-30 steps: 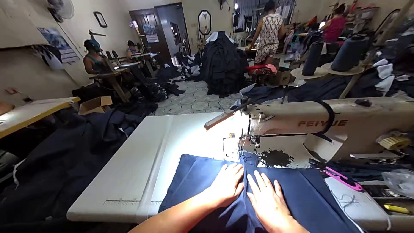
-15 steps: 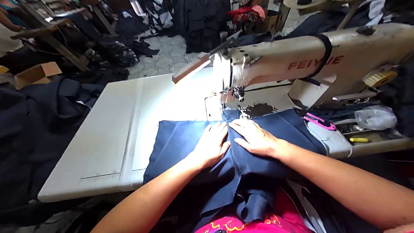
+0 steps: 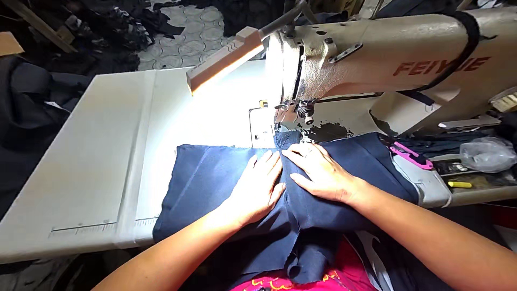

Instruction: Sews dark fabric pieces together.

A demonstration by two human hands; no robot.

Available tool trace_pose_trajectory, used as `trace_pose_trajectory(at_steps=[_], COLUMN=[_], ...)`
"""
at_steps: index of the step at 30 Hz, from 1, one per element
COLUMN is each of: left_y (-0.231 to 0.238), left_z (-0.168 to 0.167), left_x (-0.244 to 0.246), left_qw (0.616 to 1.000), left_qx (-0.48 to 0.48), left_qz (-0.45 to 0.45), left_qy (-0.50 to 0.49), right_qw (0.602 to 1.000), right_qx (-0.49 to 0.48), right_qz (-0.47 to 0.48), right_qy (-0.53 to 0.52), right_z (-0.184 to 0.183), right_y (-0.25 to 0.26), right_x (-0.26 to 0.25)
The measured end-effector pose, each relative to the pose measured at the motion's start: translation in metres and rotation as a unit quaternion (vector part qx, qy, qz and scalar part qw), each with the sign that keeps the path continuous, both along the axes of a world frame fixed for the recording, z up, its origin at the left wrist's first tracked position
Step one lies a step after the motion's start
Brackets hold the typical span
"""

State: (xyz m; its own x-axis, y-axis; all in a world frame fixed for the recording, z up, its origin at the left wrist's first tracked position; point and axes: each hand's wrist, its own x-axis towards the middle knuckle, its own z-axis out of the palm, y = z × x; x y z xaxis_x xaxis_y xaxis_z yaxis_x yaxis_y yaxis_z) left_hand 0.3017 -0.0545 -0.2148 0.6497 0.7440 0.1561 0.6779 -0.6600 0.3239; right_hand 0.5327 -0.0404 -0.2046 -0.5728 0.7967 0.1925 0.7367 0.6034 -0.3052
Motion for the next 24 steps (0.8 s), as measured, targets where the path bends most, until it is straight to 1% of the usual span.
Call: trace_pose_trajectory(at_steps=[11,20,22,24], left_y=[-0.0053,-0.0071,-0.0077,-0.0081], left_z=[-0.0035,-0.0029,-0.0024,-0.0016], left_x=[0.0025,0.0044,0.0054,0.0066], left_qw=[0.999,1.0,0.999,0.999], left_qx=[0.025,0.023,0.024,0.03], left_qz=[0.01,0.015,0.017,0.021], left_qy=[-0.021,-0.014,-0.018,-0.023], right_qw=[1.0,0.999,0.997,0.991], right_qx=[0.003,0.038,0.069,0.089], right_qz=[0.011,0.007,0.04,0.096], right_qy=[-0.002,-0.011,-0.011,0.006], right_z=[-0.0008,-0.0046,-0.006,-0.0066], right_y=[0.0039,0.0012,0.0011,0.0024], right_x=[0.0033,0.0017,0.0017,0.0014])
